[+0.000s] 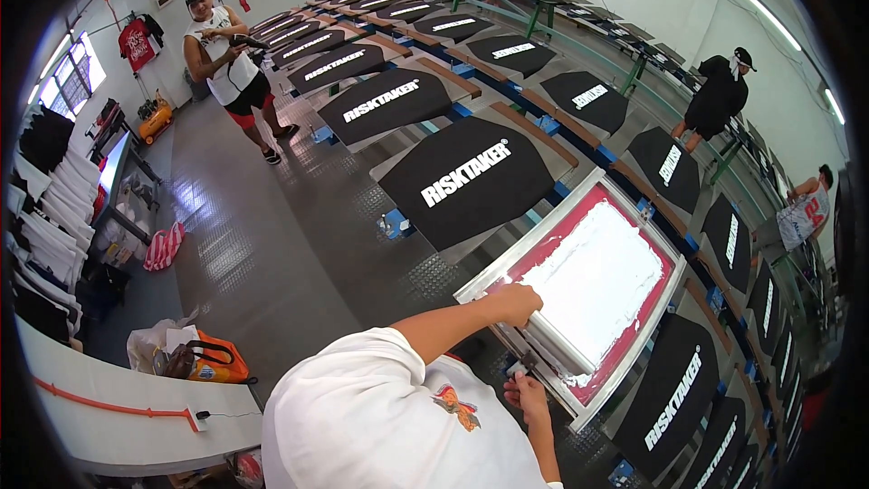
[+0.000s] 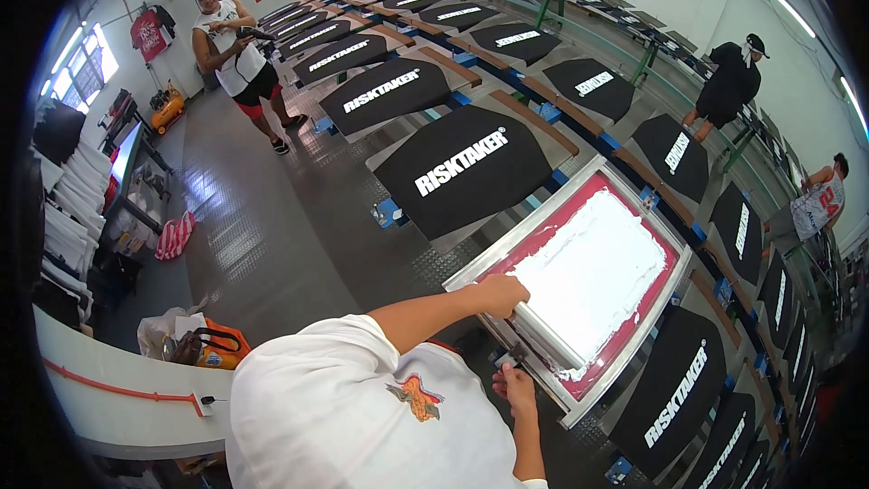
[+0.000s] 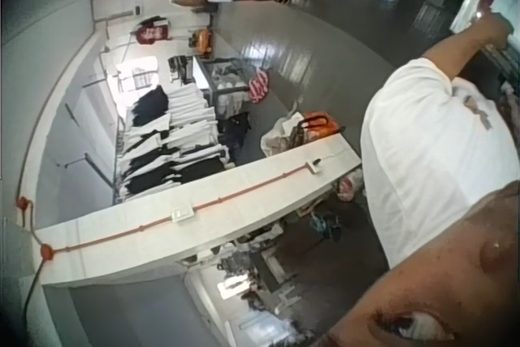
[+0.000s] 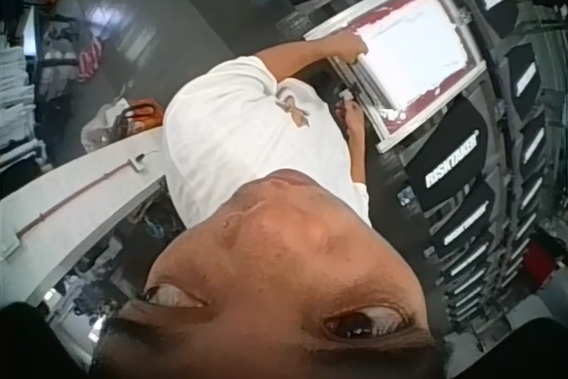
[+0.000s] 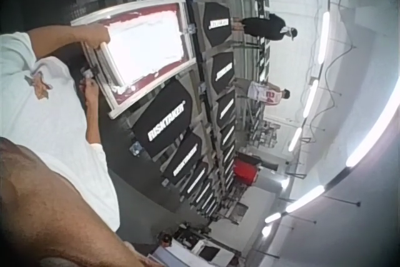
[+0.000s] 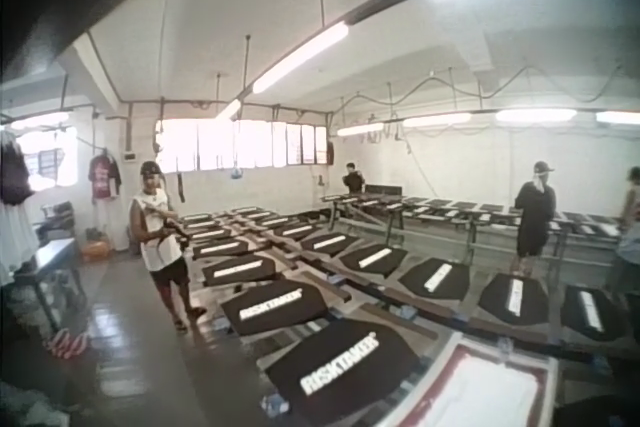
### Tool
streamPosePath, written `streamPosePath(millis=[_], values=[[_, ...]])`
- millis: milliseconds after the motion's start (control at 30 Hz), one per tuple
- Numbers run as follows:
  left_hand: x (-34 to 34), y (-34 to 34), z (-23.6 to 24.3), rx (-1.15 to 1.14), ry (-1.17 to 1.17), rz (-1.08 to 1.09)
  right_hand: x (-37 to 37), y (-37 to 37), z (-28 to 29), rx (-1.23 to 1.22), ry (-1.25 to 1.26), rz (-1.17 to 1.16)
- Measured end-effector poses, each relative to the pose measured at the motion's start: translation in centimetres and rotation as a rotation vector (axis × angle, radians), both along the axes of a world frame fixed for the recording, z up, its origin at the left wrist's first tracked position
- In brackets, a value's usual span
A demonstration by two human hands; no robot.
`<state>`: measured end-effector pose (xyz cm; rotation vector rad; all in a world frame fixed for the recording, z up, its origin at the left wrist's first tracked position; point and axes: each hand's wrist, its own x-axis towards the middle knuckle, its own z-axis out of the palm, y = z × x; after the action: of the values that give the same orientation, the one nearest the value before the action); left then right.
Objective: Apply white ink to t-shirts using a screen-printing frame and a squeegee.
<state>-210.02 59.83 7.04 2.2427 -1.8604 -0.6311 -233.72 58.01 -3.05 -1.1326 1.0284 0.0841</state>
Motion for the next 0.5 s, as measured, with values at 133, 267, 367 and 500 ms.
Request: streamPosePath(millis=[133, 267, 367, 500], values=[[0.05, -0.07, -0.27, 0.004, -0.001, -0.007, -0.10, -0.08, -0.28, -0.019, 0.012, 0.027], [0.07, 0.01, -0.19, -0.002, 0.002, -0.004, -0.11, 0.01, -0.15, -0.012, 0.001, 0.013], [0.05, 0.02, -0.05, -0.002, 0.003, 0.000, -0.11, -0.03, -0.08, -0.014, 0.004, 0.022], [0.07, -0.05, 0.08, 0.008, -0.005, -0.011, -0.17, -0.04, -0.26, -0.008, 0.006, 0.021]])
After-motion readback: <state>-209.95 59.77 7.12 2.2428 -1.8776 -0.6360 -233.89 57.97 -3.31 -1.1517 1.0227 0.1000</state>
